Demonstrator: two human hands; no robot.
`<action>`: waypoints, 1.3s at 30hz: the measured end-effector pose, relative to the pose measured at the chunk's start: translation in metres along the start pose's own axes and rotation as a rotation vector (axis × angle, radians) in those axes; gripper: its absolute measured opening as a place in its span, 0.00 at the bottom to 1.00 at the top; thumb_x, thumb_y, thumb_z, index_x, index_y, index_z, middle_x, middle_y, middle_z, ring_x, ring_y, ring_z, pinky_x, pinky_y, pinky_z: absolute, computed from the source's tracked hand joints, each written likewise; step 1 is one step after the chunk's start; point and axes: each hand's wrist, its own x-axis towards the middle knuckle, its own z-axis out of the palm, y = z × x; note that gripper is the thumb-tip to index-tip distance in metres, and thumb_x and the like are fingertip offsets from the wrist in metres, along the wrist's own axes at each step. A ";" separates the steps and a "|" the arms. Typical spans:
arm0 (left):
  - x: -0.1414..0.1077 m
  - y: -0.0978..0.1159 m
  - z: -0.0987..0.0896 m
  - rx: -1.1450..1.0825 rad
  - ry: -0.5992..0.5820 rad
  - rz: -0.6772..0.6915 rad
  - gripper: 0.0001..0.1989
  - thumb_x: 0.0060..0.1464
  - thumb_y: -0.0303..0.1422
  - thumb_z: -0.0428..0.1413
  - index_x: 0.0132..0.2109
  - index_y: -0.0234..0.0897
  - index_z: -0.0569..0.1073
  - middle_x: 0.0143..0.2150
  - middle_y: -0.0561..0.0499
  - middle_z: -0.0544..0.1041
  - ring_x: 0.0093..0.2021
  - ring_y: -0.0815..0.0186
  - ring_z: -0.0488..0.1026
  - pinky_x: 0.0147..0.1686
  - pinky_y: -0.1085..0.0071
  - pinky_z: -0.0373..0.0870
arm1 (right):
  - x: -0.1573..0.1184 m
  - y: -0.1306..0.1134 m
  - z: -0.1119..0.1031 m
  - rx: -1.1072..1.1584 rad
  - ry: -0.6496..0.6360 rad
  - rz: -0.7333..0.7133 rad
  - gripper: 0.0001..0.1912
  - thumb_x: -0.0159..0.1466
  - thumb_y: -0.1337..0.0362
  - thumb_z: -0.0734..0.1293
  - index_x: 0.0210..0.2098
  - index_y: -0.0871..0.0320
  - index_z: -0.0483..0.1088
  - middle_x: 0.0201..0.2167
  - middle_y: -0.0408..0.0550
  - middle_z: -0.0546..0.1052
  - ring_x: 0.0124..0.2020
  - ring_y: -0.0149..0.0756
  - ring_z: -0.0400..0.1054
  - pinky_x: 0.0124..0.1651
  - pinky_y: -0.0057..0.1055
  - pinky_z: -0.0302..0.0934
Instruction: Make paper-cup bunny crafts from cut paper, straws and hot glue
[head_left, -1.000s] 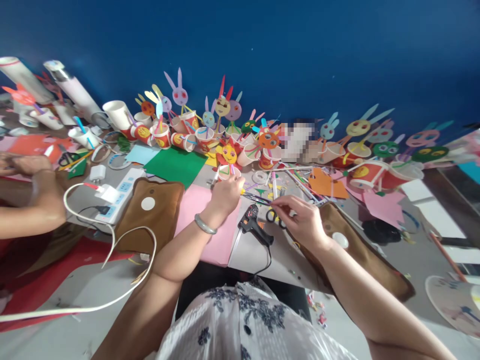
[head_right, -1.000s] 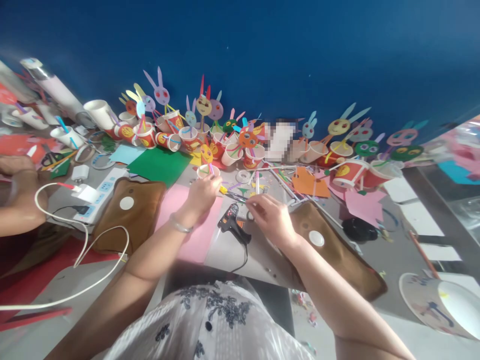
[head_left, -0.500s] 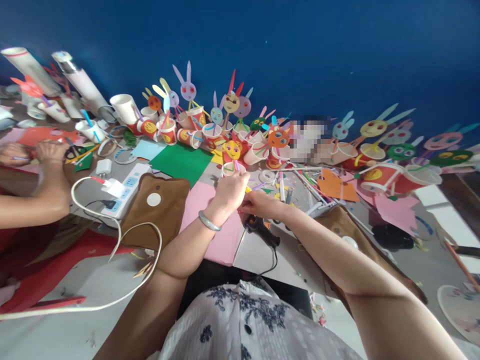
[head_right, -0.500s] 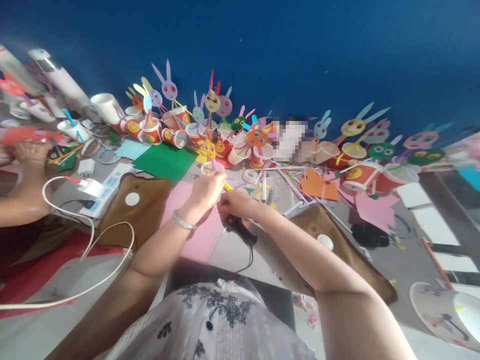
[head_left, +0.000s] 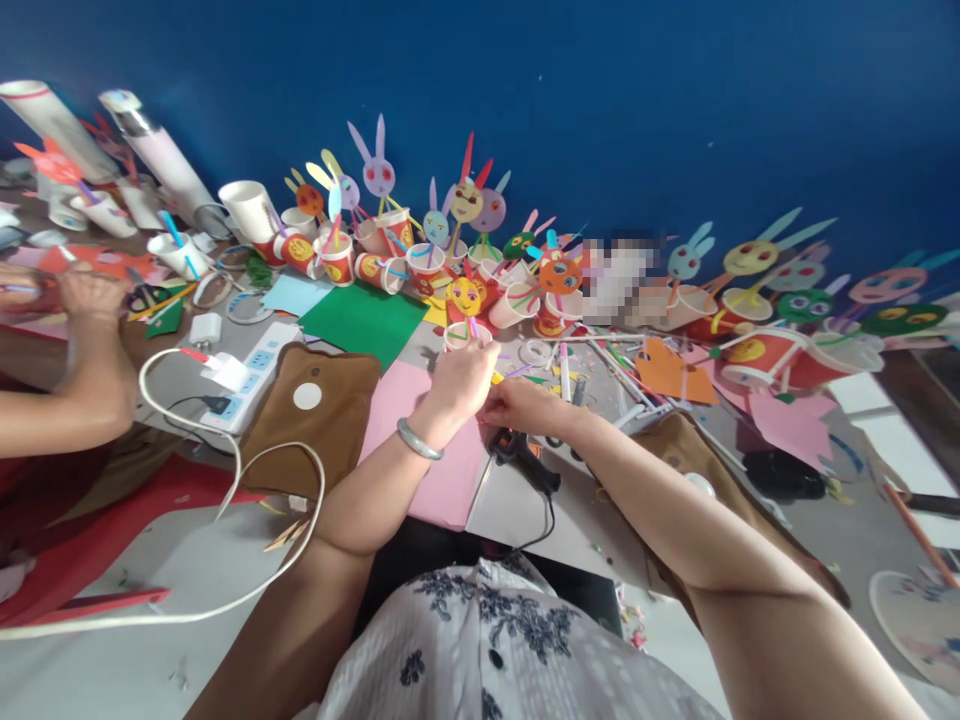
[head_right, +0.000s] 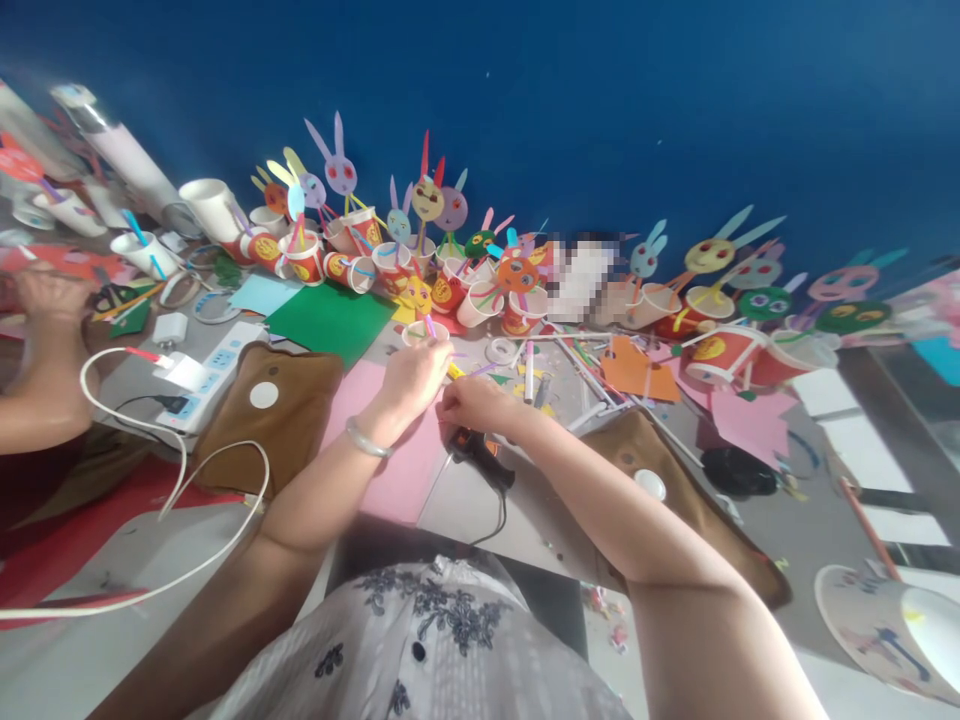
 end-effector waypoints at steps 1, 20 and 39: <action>0.000 0.000 0.000 0.002 -0.004 0.001 0.12 0.70 0.30 0.45 0.50 0.37 0.73 0.45 0.43 0.77 0.39 0.61 0.78 0.34 0.69 0.71 | 0.002 -0.003 0.001 -0.041 0.016 0.027 0.07 0.60 0.65 0.67 0.31 0.57 0.79 0.29 0.47 0.80 0.32 0.37 0.73 0.33 0.29 0.59; -0.001 0.000 0.001 -0.002 0.009 0.024 0.14 0.70 0.29 0.43 0.50 0.37 0.73 0.44 0.45 0.77 0.39 0.61 0.78 0.34 0.69 0.70 | -0.037 0.001 0.013 -0.165 0.259 0.115 0.12 0.69 0.64 0.60 0.40 0.55 0.77 0.42 0.48 0.80 0.41 0.37 0.74 0.35 0.29 0.55; -0.003 0.002 0.001 -0.035 0.014 0.044 0.14 0.69 0.27 0.44 0.50 0.36 0.73 0.43 0.43 0.77 0.39 0.61 0.78 0.35 0.70 0.70 | -0.090 0.011 0.083 -0.144 0.299 0.317 0.12 0.60 0.66 0.68 0.44 0.58 0.66 0.40 0.50 0.79 0.42 0.43 0.75 0.36 0.32 0.53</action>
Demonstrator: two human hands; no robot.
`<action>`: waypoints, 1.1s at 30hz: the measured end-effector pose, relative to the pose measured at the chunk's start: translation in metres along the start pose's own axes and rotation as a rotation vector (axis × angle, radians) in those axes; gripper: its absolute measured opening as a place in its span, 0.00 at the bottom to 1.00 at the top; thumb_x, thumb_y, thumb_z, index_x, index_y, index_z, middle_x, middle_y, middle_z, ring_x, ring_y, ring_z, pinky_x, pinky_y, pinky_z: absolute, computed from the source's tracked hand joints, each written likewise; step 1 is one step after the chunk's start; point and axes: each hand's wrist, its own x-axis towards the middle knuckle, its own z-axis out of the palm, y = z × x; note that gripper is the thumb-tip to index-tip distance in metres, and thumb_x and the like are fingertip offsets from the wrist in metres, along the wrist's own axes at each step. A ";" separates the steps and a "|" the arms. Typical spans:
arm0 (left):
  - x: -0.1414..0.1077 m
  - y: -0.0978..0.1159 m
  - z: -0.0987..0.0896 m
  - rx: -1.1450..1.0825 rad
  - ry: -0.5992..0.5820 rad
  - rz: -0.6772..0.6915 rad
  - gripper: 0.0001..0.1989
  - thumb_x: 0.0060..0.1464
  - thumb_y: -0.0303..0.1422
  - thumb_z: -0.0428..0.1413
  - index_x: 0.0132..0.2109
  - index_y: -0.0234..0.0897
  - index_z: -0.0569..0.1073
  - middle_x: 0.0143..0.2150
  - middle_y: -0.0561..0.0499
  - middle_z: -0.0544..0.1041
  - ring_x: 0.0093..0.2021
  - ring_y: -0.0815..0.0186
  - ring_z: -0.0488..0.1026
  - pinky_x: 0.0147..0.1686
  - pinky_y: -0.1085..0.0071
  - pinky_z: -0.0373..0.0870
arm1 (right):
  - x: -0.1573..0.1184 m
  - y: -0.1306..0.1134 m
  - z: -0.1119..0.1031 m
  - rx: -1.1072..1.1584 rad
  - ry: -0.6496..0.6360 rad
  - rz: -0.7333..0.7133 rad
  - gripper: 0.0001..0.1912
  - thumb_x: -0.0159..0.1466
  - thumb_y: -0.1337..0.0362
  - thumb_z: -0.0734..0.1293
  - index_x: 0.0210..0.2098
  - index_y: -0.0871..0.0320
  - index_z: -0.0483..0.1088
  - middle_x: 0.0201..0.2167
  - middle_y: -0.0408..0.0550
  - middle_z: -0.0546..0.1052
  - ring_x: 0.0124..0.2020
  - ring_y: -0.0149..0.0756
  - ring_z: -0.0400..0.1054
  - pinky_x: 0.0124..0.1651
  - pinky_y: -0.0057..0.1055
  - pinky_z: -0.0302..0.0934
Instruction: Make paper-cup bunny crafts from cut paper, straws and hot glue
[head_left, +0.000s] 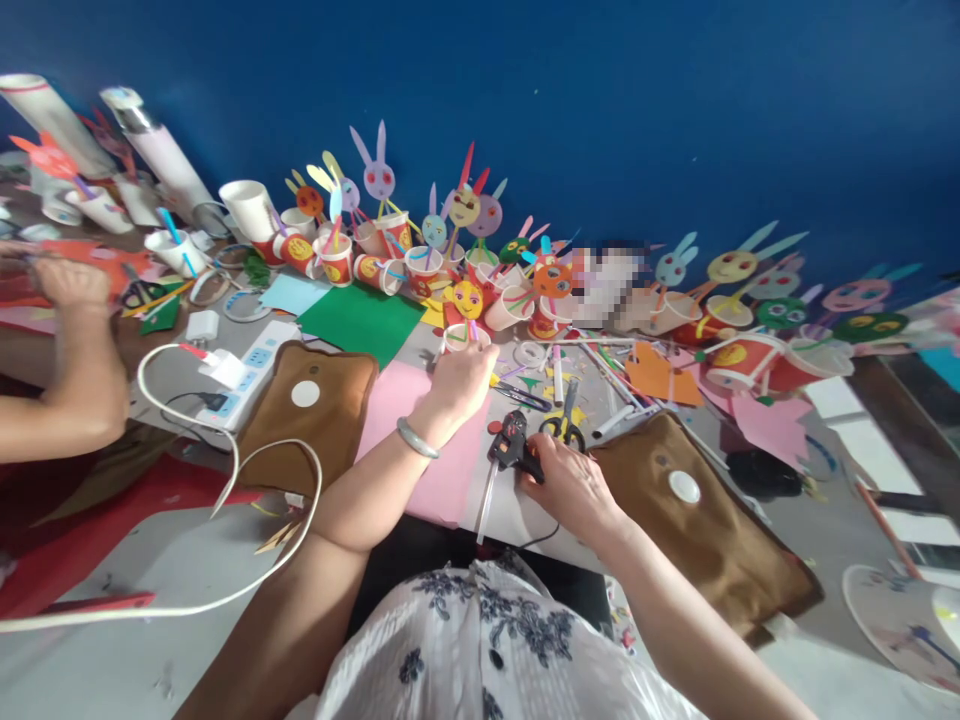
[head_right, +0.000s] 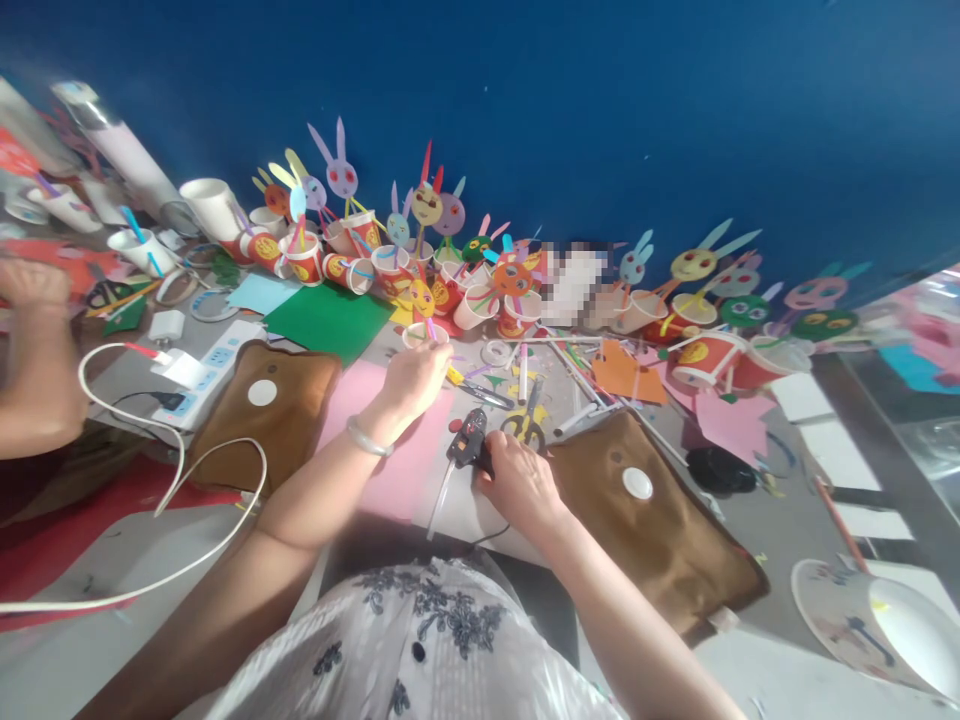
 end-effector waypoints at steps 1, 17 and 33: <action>0.000 0.000 0.000 -0.002 -0.002 0.000 0.14 0.69 0.27 0.44 0.50 0.36 0.73 0.44 0.43 0.77 0.39 0.61 0.78 0.34 0.70 0.70 | 0.000 0.000 0.000 0.004 0.002 0.002 0.12 0.60 0.65 0.68 0.43 0.58 0.67 0.39 0.50 0.78 0.42 0.43 0.75 0.36 0.32 0.53; 0.001 0.003 0.000 0.017 -0.051 -0.022 0.14 0.68 0.24 0.44 0.50 0.35 0.72 0.45 0.42 0.77 0.43 0.60 0.79 0.38 0.71 0.72 | 0.024 0.001 -0.030 0.014 0.205 -0.248 0.12 0.70 0.59 0.63 0.44 0.55 0.77 0.39 0.51 0.78 0.43 0.42 0.72 0.45 0.35 0.60; 0.002 0.001 0.002 -0.013 -0.037 -0.009 0.15 0.68 0.24 0.44 0.52 0.36 0.73 0.45 0.43 0.76 0.42 0.61 0.79 0.36 0.70 0.70 | 0.078 -0.045 -0.050 -0.279 -0.185 -0.325 0.12 0.65 0.69 0.63 0.37 0.61 0.80 0.42 0.57 0.80 0.47 0.46 0.73 0.51 0.38 0.57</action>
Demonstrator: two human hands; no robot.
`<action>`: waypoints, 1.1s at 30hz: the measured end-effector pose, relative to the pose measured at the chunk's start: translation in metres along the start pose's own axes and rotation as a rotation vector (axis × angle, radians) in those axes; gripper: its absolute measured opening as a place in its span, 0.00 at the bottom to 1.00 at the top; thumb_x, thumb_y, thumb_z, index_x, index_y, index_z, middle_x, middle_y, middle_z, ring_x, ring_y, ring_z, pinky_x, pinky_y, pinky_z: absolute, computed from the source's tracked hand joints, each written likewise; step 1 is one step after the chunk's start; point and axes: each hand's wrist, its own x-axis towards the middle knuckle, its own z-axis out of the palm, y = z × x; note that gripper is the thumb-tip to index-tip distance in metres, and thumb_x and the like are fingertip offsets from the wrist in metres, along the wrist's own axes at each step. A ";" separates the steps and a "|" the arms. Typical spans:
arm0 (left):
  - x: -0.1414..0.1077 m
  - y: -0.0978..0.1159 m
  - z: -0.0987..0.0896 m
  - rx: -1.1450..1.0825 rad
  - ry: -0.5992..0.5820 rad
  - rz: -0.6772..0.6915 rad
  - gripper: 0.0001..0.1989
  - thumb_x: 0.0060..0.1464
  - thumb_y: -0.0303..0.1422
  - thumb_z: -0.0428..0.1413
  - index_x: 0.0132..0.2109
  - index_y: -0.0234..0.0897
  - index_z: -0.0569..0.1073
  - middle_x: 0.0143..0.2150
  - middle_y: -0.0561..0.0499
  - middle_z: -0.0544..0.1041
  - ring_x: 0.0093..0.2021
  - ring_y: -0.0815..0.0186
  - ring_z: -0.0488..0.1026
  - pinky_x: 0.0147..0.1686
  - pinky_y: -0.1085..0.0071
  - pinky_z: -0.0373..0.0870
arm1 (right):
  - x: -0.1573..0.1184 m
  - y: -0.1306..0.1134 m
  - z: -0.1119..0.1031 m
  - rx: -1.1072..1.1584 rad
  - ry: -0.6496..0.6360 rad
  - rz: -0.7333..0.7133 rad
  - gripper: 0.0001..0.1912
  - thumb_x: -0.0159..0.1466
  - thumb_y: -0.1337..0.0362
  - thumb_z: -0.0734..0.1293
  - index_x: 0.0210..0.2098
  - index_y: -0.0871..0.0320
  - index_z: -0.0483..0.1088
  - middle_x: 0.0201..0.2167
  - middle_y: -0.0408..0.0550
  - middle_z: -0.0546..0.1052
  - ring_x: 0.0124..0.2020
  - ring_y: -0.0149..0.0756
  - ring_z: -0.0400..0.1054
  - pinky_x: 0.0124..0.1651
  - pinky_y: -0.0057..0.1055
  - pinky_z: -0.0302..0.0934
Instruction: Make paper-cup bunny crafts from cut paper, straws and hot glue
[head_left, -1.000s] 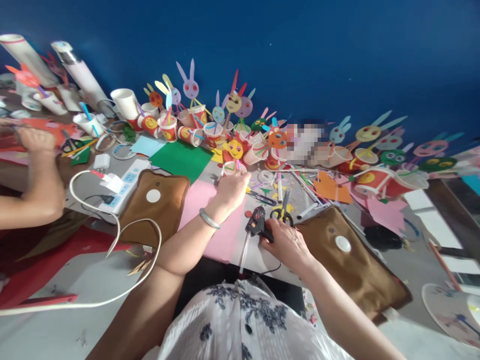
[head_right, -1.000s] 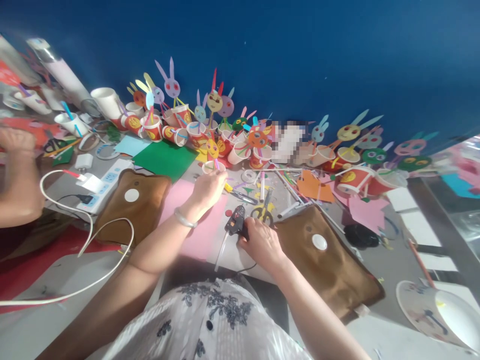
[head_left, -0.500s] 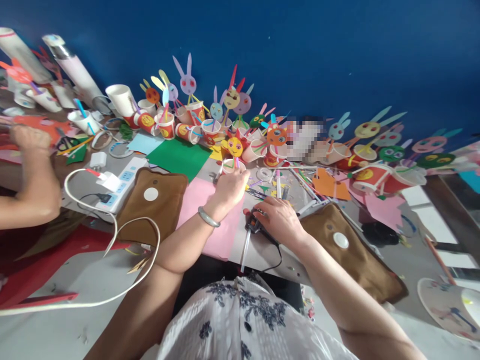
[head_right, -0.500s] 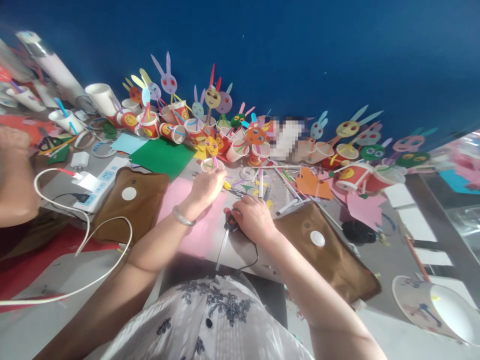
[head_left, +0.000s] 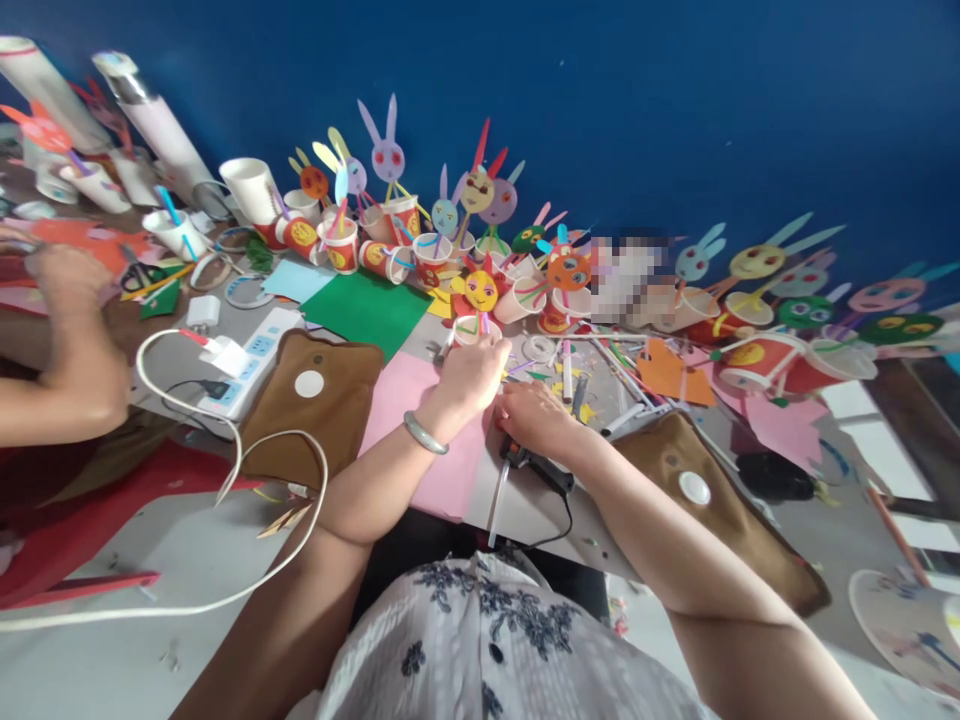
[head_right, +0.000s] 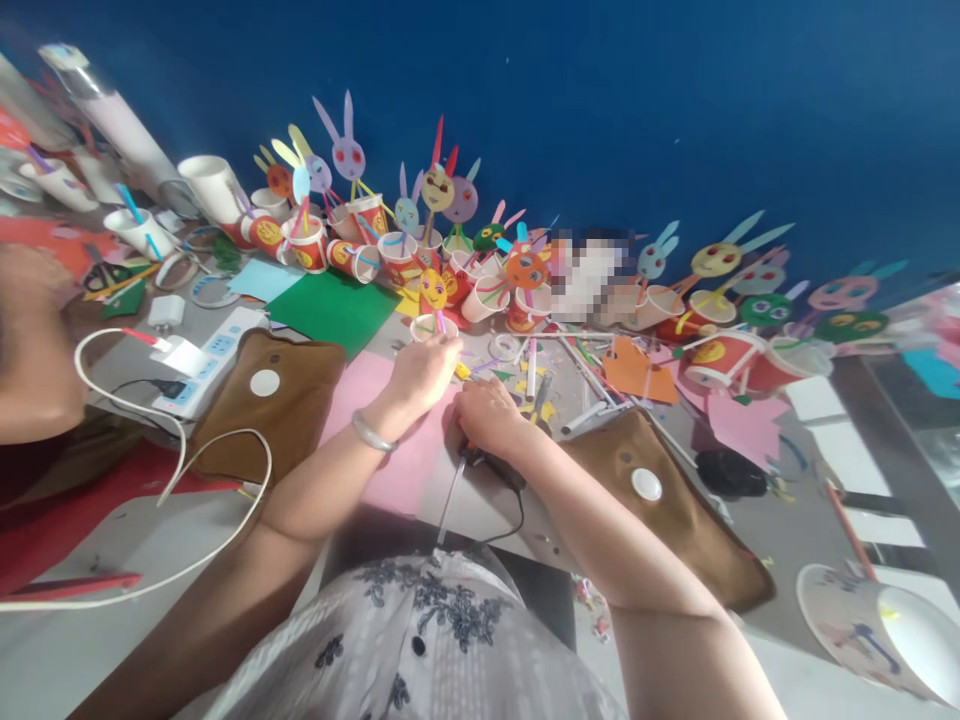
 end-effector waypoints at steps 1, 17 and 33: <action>0.000 0.000 0.000 -0.004 0.000 0.000 0.14 0.68 0.24 0.44 0.52 0.36 0.73 0.46 0.43 0.76 0.42 0.61 0.79 0.36 0.70 0.70 | 0.000 0.000 0.000 0.003 0.001 0.002 0.12 0.65 0.70 0.63 0.37 0.60 0.80 0.43 0.57 0.80 0.47 0.46 0.73 0.51 0.38 0.57; 0.000 0.000 -0.001 0.005 0.011 0.006 0.14 0.68 0.24 0.44 0.51 0.36 0.73 0.44 0.43 0.76 0.41 0.61 0.79 0.35 0.70 0.71 | 0.000 0.001 0.005 0.058 0.019 0.037 0.11 0.64 0.70 0.63 0.32 0.59 0.78 0.38 0.54 0.82 0.43 0.43 0.75 0.45 0.35 0.58; -0.001 0.001 -0.004 -0.023 -0.011 -0.012 0.15 0.66 0.24 0.44 0.51 0.36 0.73 0.46 0.43 0.77 0.41 0.60 0.79 0.35 0.69 0.70 | -0.003 0.015 0.012 0.268 0.224 0.070 0.11 0.62 0.72 0.63 0.38 0.55 0.76 0.37 0.46 0.82 0.38 0.36 0.74 0.38 0.28 0.57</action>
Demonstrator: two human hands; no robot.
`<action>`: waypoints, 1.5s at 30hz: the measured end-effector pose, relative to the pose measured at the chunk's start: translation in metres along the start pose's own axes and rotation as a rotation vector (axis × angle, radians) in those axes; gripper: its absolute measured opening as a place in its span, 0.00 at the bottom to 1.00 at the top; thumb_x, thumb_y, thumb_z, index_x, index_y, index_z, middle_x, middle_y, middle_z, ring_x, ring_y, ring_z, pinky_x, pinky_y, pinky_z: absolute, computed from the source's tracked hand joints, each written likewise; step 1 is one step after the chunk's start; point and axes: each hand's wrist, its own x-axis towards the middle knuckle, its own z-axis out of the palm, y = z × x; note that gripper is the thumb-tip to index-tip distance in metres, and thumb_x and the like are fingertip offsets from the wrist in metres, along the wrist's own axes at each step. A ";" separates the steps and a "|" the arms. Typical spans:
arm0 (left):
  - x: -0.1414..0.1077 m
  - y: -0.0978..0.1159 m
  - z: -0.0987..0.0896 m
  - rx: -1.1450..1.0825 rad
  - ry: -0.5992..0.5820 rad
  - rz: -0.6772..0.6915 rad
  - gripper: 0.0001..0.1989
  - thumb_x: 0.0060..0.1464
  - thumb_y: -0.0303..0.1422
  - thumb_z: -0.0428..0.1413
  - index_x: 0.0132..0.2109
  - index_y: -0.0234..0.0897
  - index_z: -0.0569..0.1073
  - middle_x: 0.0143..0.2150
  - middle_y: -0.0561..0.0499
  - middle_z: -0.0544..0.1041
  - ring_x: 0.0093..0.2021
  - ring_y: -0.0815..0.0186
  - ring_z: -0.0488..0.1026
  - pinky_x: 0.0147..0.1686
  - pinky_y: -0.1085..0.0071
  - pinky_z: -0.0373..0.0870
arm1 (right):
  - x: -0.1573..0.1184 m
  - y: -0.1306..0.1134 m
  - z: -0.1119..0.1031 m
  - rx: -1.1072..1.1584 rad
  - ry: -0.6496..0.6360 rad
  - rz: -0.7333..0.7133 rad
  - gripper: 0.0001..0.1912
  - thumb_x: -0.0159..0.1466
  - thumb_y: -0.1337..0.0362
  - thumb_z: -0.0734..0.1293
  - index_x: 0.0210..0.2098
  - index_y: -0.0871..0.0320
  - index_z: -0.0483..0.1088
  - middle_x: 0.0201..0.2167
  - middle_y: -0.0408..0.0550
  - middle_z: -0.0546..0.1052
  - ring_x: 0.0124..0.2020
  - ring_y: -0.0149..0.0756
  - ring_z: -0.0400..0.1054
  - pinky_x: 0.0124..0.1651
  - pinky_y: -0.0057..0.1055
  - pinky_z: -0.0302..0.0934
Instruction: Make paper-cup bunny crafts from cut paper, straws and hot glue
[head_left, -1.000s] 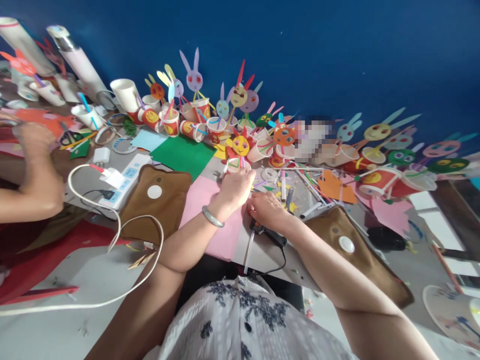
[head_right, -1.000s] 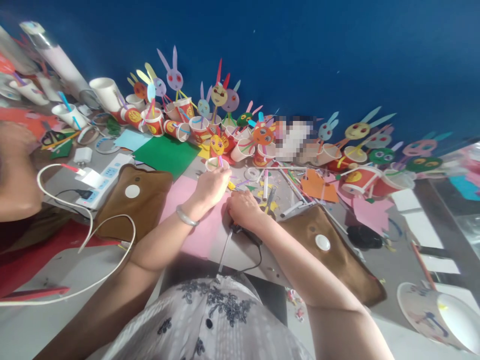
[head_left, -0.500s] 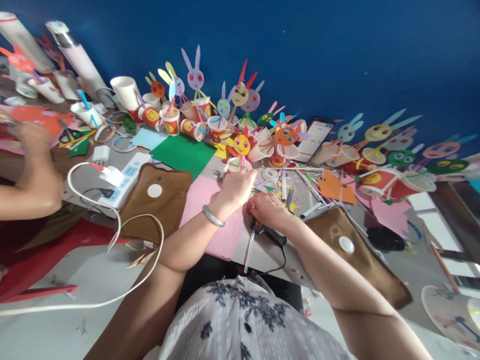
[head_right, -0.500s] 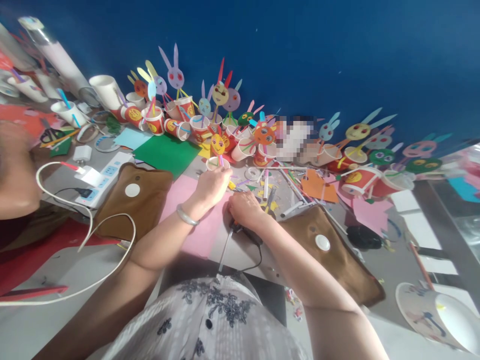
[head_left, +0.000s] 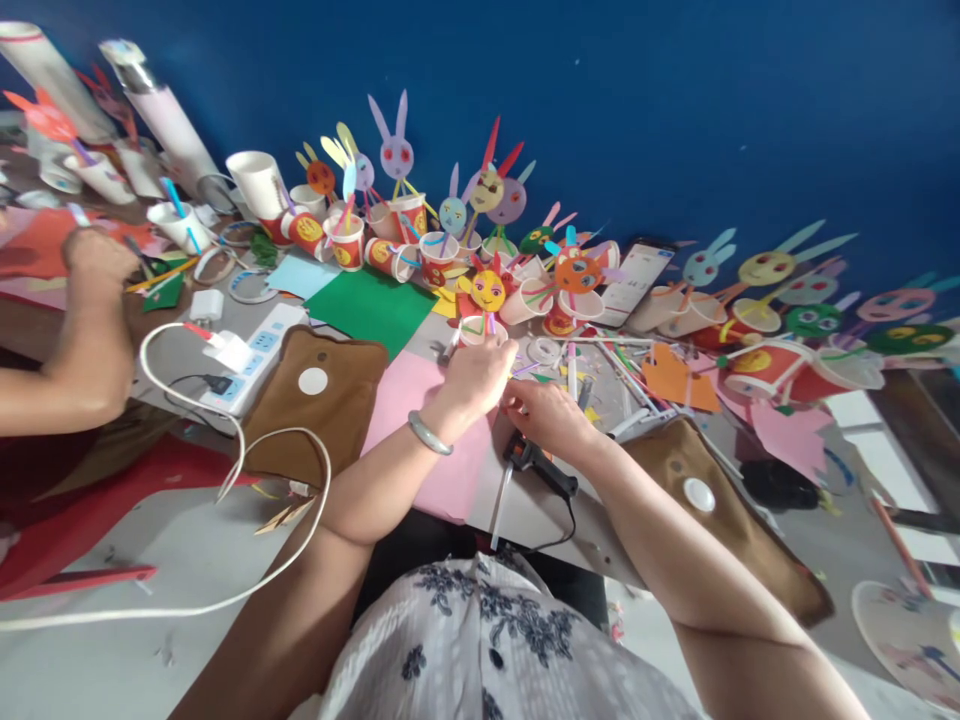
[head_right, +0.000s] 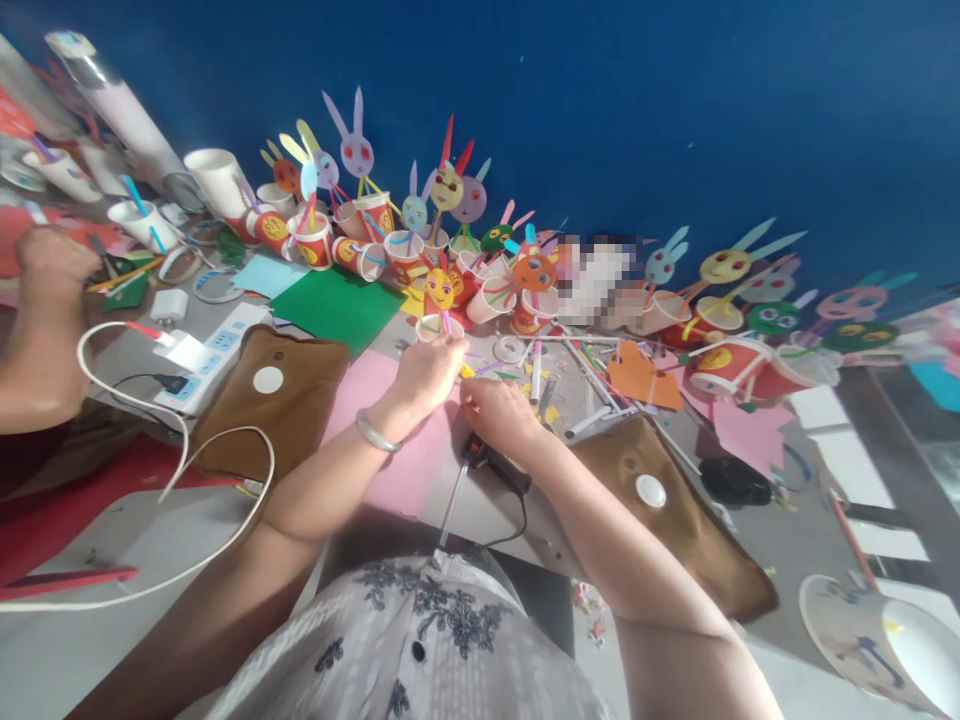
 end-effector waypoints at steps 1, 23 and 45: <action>0.000 0.000 0.000 0.000 0.004 0.000 0.15 0.66 0.24 0.44 0.52 0.36 0.73 0.46 0.44 0.77 0.41 0.60 0.79 0.35 0.69 0.69 | 0.001 0.001 -0.001 0.011 -0.007 -0.026 0.12 0.61 0.72 0.62 0.38 0.55 0.76 0.38 0.47 0.82 0.38 0.36 0.74 0.38 0.28 0.57; 0.001 -0.001 -0.004 0.044 -0.018 -0.027 0.16 0.69 0.25 0.41 0.53 0.36 0.72 0.47 0.43 0.77 0.44 0.59 0.79 0.35 0.68 0.72 | 0.019 -0.019 -0.003 -0.279 -0.123 0.030 0.18 0.64 0.75 0.59 0.48 0.66 0.76 0.40 0.65 0.81 0.46 0.51 0.75 0.55 0.42 0.57; 0.000 -0.003 -0.001 0.036 0.043 0.003 0.14 0.67 0.25 0.43 0.51 0.35 0.73 0.44 0.43 0.77 0.41 0.59 0.80 0.32 0.69 0.71 | 0.010 0.018 -0.005 0.172 -0.133 -0.034 0.09 0.61 0.73 0.63 0.38 0.55 0.72 0.36 0.46 0.82 0.37 0.36 0.74 0.39 0.28 0.60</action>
